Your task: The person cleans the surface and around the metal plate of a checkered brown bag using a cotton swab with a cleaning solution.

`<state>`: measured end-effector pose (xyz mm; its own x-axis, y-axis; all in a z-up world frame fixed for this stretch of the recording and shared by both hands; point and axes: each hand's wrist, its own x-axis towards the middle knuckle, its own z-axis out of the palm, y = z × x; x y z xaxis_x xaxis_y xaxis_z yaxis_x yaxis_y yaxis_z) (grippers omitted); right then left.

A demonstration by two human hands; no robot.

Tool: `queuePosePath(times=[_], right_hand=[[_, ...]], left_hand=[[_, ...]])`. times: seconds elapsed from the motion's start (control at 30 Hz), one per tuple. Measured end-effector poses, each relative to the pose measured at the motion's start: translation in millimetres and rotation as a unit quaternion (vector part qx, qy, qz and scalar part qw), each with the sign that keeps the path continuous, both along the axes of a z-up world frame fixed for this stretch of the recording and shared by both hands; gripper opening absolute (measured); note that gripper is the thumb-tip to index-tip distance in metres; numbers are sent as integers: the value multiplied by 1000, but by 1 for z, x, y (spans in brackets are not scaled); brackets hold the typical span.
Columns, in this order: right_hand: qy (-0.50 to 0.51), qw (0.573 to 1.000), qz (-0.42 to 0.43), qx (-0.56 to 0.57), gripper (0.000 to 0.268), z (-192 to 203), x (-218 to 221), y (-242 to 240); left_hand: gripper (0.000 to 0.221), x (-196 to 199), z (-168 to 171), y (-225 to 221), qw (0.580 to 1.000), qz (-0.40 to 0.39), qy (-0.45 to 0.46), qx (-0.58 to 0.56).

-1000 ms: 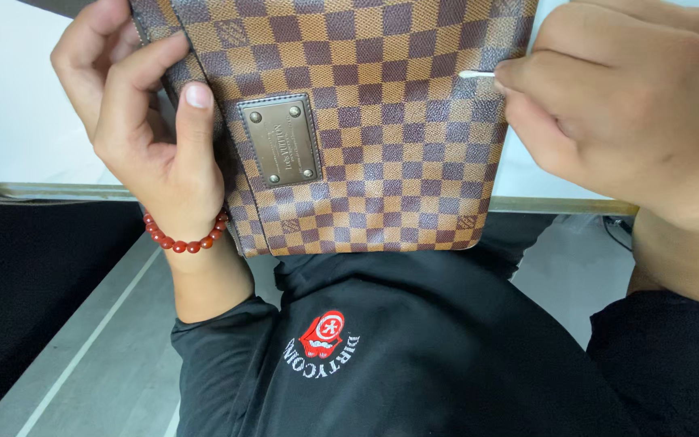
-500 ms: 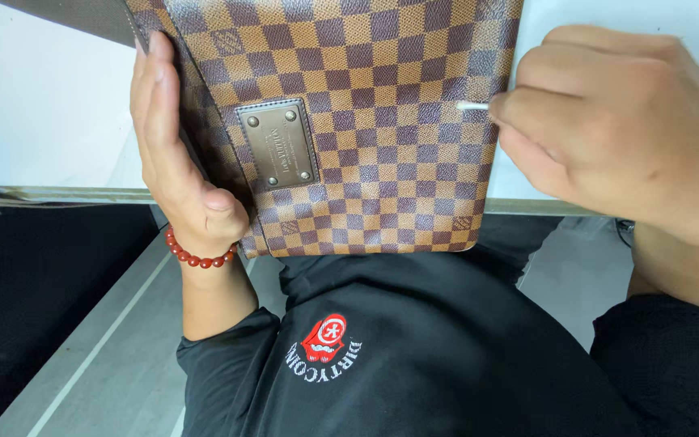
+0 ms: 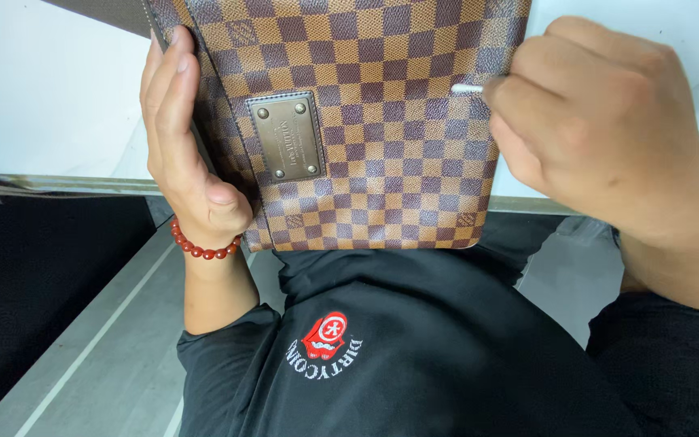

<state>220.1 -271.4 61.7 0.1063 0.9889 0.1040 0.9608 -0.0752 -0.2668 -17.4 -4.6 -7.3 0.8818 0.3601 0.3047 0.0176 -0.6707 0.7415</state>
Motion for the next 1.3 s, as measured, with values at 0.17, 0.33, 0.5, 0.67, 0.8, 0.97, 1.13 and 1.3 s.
queuePosePath(times=[0.17,0.33,0.5,0.67,0.8,0.97,1.13,1.3], right_hand=[[-2,1000,3,0,21,-3,-5,4],[6,1000,-22,11,15,0,-4,2],[-22,998,-45,38,11,0,-3,1],[-30,999,-22,37,16,-3,-5,4],[-16,1000,2,26,26,-6,-7,7],[-45,998,1,42,23,-6,-7,6],[-15,999,-26,46,17,-7,-3,-3],[12,998,-23,64,17,-14,-1,-5]], left_hand=[[91,1,-1,1,1000,-4,-7,-1],[91,-1,2,0,1000,0,0,0],[91,-1,1,0,1000,-2,-10,0],[91,1,2,-1,1000,-3,-14,4],[93,0,3,-3,1000,7,-2,1],[94,0,0,-1,1000,-1,-15,7],[92,0,-1,1,1000,-7,-12,8],[94,-2,0,0,1000,0,3,0]])
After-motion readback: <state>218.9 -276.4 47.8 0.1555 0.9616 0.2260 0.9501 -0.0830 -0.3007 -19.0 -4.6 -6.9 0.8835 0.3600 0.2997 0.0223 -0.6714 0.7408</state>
